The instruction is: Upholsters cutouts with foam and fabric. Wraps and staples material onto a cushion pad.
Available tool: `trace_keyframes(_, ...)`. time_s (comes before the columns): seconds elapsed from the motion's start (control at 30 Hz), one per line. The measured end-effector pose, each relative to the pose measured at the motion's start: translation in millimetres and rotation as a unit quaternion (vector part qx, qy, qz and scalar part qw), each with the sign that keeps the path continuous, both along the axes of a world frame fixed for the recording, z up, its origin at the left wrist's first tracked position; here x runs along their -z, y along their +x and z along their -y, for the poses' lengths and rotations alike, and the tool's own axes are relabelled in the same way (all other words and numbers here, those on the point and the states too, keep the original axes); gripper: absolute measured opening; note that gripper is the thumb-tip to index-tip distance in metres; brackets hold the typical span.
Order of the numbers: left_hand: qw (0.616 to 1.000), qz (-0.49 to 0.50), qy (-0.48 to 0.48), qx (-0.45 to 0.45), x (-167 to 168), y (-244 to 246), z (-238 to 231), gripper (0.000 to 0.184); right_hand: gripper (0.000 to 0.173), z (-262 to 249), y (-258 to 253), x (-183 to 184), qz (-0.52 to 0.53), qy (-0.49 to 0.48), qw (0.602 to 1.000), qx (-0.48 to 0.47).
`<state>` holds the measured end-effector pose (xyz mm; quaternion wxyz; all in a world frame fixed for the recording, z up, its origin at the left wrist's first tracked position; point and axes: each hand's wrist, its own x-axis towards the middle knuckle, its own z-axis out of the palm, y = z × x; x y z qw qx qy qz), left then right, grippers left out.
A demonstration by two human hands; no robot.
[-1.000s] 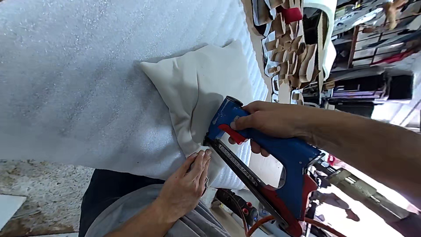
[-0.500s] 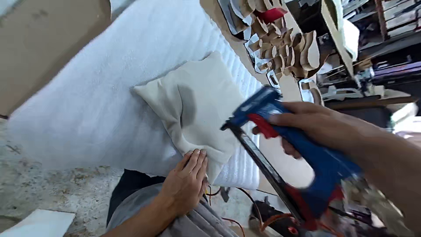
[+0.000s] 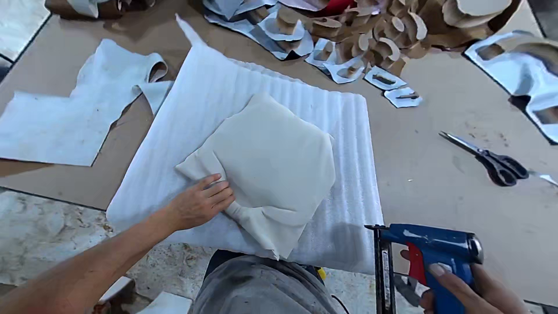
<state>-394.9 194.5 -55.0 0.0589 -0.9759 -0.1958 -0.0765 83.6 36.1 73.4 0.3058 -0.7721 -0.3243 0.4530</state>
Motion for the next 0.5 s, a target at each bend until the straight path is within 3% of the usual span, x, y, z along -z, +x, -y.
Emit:
trace_keyframes(0.1,0.998,0.035,0.040,0.043,-13,19,3,0.031,0.032,-5,31,8,-0.047,0.009,0.999,0.022)
trace_keyframes(0.23,0.978,0.186,0.092,0.035,-92,74,-25,0.032,0.032,-22,60,27,-0.140,0.031,0.988,0.060)
trace_keyframes(0.37,0.942,0.287,0.116,-0.127,-207,122,-86,0.037,0.031,-33,74,63,-0.192,0.044,0.976,0.088)
trace_keyframes(0.5,0.920,0.264,-0.056,-0.284,-305,133,-136,0.040,0.029,-38,75,93,-0.196,0.051,0.972,0.120)
